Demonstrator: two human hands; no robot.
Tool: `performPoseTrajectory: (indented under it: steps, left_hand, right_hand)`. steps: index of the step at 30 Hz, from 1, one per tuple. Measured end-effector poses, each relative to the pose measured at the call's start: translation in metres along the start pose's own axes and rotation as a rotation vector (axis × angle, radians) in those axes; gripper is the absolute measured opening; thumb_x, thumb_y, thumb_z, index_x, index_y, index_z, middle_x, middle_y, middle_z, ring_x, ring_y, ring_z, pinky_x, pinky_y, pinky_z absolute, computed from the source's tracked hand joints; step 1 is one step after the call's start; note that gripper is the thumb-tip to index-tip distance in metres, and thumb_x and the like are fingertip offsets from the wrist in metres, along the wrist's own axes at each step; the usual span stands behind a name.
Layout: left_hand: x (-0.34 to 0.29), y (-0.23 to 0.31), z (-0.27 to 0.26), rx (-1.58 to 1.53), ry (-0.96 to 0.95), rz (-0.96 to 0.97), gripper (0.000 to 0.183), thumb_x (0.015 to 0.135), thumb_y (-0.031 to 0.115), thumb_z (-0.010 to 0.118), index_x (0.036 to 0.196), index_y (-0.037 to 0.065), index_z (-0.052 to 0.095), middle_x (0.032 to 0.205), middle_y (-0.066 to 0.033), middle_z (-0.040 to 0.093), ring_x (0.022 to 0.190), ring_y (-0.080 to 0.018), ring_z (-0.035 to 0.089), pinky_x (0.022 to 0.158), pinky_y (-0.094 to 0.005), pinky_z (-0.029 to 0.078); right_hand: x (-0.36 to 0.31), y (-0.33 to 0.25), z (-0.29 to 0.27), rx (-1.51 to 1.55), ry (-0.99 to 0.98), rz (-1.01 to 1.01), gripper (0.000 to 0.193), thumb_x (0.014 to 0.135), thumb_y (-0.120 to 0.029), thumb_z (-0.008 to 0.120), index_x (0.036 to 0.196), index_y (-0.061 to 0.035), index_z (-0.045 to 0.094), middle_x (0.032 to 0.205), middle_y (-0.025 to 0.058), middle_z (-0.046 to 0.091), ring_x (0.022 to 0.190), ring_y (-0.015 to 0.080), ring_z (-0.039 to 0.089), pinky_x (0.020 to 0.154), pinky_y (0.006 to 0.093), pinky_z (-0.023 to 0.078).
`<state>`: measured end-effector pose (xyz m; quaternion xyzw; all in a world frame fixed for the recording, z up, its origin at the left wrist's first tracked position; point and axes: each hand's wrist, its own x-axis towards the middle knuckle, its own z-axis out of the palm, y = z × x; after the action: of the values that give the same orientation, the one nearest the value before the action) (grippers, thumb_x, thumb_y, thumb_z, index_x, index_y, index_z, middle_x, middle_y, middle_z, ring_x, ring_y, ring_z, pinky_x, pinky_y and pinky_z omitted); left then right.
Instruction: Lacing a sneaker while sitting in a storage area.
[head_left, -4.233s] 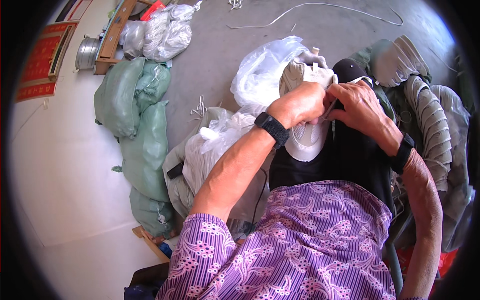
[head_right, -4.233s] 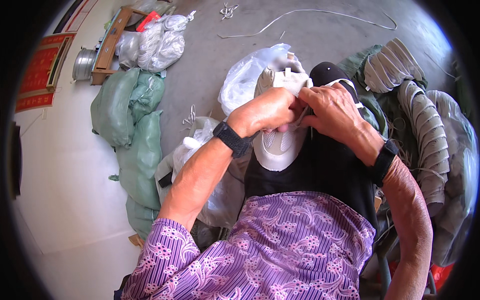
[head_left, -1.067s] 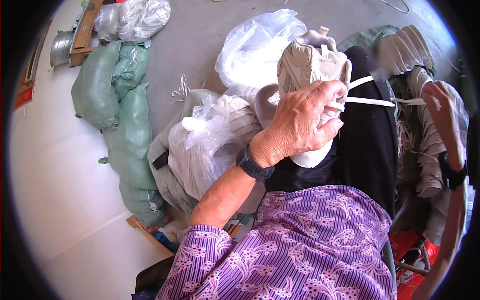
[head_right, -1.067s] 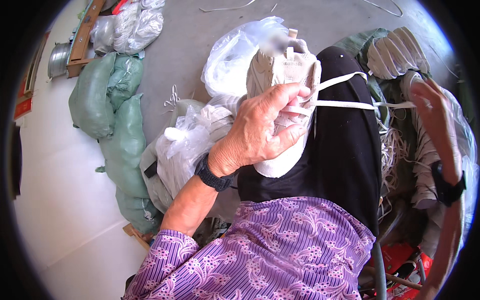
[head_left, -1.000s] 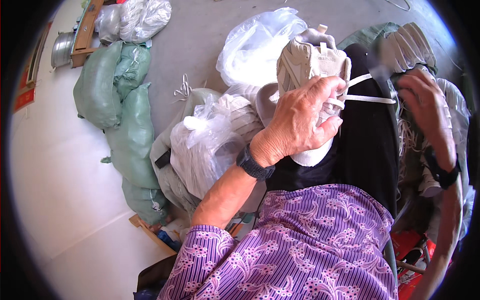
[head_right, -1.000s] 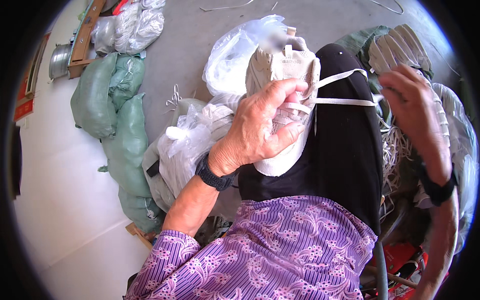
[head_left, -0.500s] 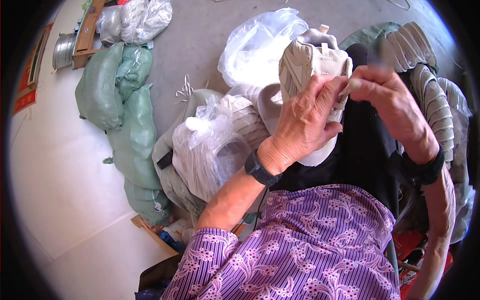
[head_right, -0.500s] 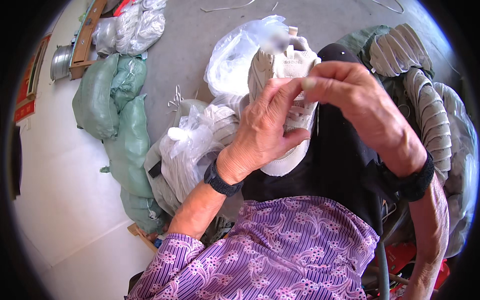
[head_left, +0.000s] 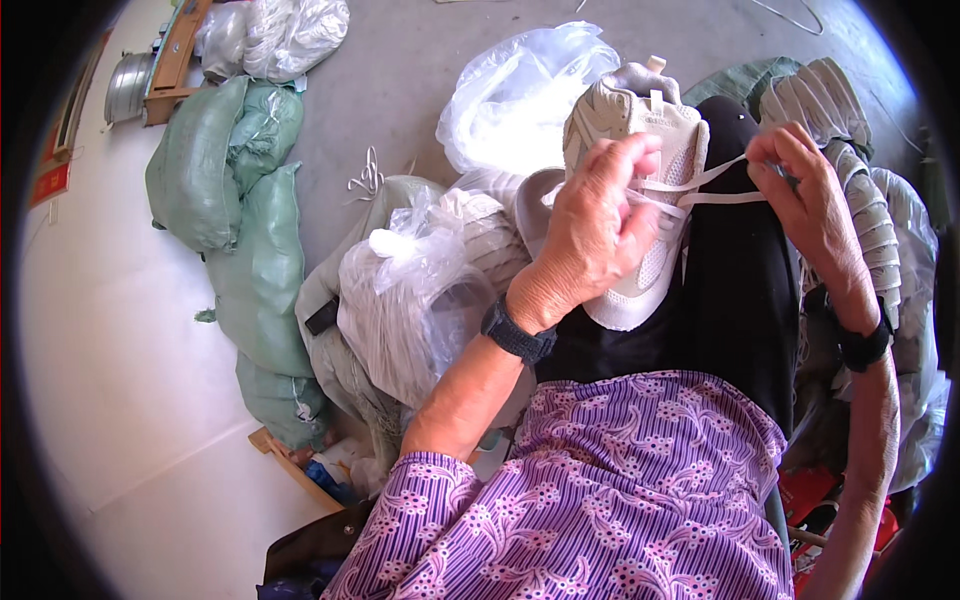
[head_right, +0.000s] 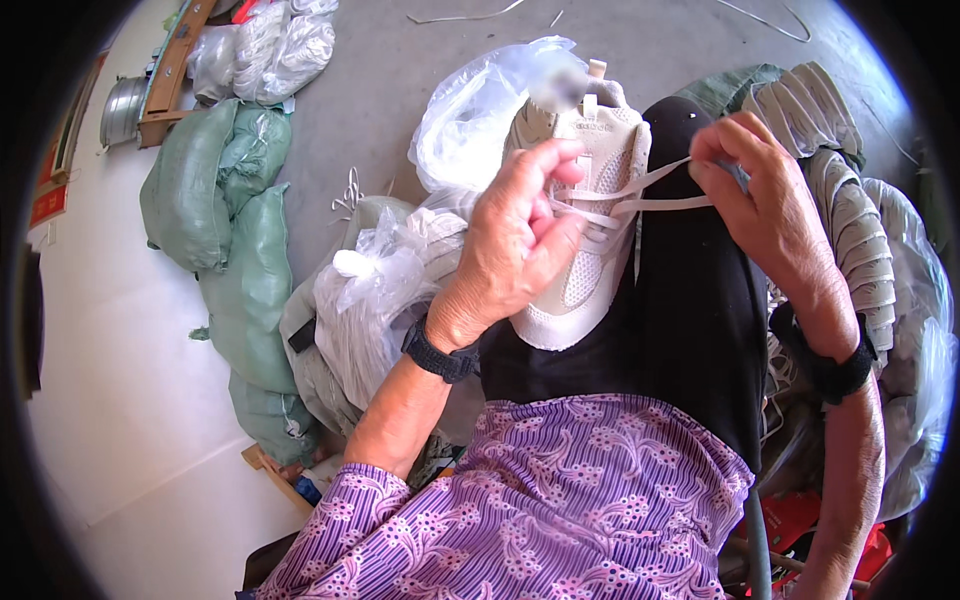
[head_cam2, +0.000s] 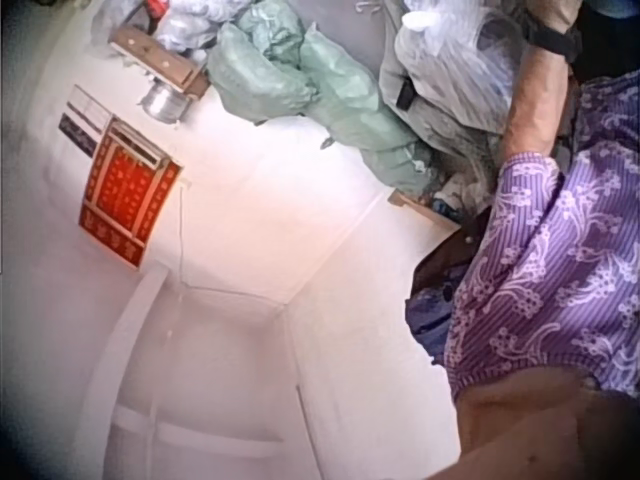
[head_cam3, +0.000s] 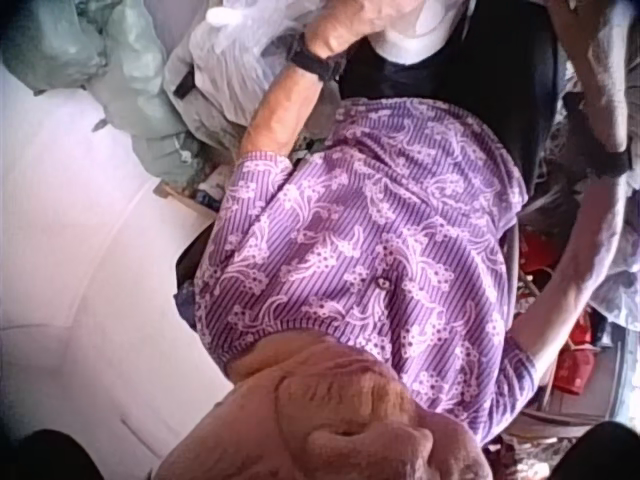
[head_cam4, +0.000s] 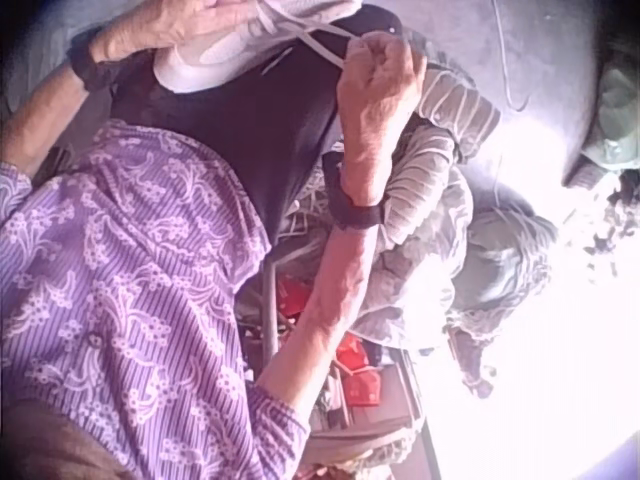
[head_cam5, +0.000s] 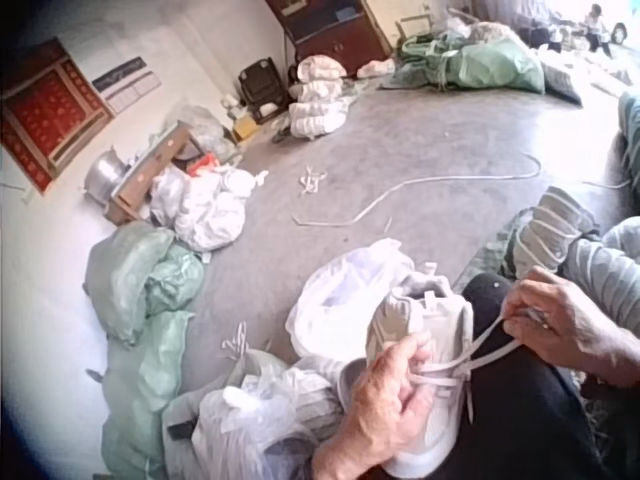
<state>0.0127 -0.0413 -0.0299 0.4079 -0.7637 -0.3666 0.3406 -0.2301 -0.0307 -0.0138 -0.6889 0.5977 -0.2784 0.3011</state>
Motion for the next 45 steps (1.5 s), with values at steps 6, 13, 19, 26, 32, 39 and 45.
performPoseTrajectory:
  steps: [6, 13, 19, 26, 32, 39, 45]
  left_hand:
    - [0.003, 0.004, 0.0, 0.043, -0.055, -0.062, 0.052, 0.073, -0.011, 0.066, 0.12, 0.007, 0.056, 0.098, -0.0029, 0.056, 0.058, -0.0059, 0.04, 0.056, -0.0222, 0.042]
    - [0.012, 0.013, -0.007, 0.056, -0.096, -0.11, 0.044, 0.076, -0.004, 0.067, 0.117, 0.006, 0.059, 0.094, -0.0023, 0.055, 0.06, -0.0064, 0.043, 0.059, -0.0222, 0.045]
    - [0.035, 0.023, -0.007, -0.009, -0.238, -0.193, 0.015, 0.092, 0.01, 0.057, 0.103, 0.001, 0.063, 0.074, -0.0043, 0.063, 0.068, -0.0068, 0.055, 0.062, -0.0248, 0.047]
    - [0.043, 0.021, 0.001, 0.086, -0.478, -0.135, 0.016, 0.088, 0.017, 0.065, 0.093, 0.002, 0.064, 0.065, -0.0055, 0.057, 0.064, -0.009, 0.052, 0.061, -0.0287, 0.047]
    - [0.045, 0.017, 0.004, 0.166, -0.563, -0.055, 0.018, 0.086, 0.019, 0.068, 0.092, 0.002, 0.066, 0.067, -0.0043, 0.059, 0.064, -0.0077, 0.054, 0.06, -0.0265, 0.046]
    - [0.036, 0.006, -0.025, -0.696, -0.214, -0.716, 0.019, 0.091, 0.021, 0.064, 0.099, 0.003, 0.061, 0.063, 0.0065, 0.045, 0.049, -0.0024, 0.042, 0.044, -0.021, 0.037]
    - [0.022, -0.015, -0.03, -0.991, -0.05, -0.803, 0.022, 0.096, 0.025, 0.057, 0.1, 0.004, 0.06, 0.068, 0.0043, 0.047, 0.049, -0.0041, 0.039, 0.047, -0.0226, 0.037]
  right_hand:
    - [0.01, -0.002, 0.024, -0.096, 0.039, -0.308, 0.017, 0.077, -0.01, 0.067, 0.089, -0.0012, 0.059, 0.089, 0.0119, 0.057, 0.092, 0.0328, 0.055, 0.078, 0.0405, 0.045]
    - [0.014, -0.013, 0.017, -0.087, -0.047, -0.298, 0.016, 0.078, -0.013, 0.067, 0.083, -0.0007, 0.059, 0.079, 0.0118, 0.055, 0.077, 0.0313, 0.057, 0.066, 0.0388, 0.045]
    - [0.002, -0.041, 0.0, 0.206, -0.231, 0.044, 0.018, 0.086, -0.016, 0.065, 0.085, 0.0013, 0.059, 0.07, 0.0094, 0.055, 0.063, 0.0148, 0.051, 0.06, 0.0305, 0.043]
    - [-0.007, -0.037, 0.005, 0.546, -0.228, 0.082, 0.014, 0.088, -0.013, 0.062, 0.089, 0.0003, 0.06, 0.068, -0.0019, 0.052, 0.066, 0.0051, 0.045, 0.059, 0.0239, 0.039]
    - [-0.017, -0.035, 0.0, 0.5, -0.223, 0.097, 0.013, 0.087, -0.013, 0.062, 0.089, -0.0002, 0.06, 0.067, -0.0005, 0.052, 0.064, 0.0057, 0.045, 0.057, 0.0249, 0.039]
    - [-0.031, -0.011, -0.006, 0.191, -0.118, 0.048, 0.01, 0.087, -0.011, 0.059, 0.086, -0.001, 0.06, 0.066, 0.0101, 0.056, 0.058, 0.0224, 0.055, 0.057, 0.0331, 0.043]
    - [-0.035, 0.006, -0.003, 0.07, -0.035, -0.006, 0.01, 0.086, -0.01, 0.061, 0.083, -0.0007, 0.058, 0.065, 0.012, 0.056, 0.06, 0.0263, 0.058, 0.058, 0.0346, 0.044]
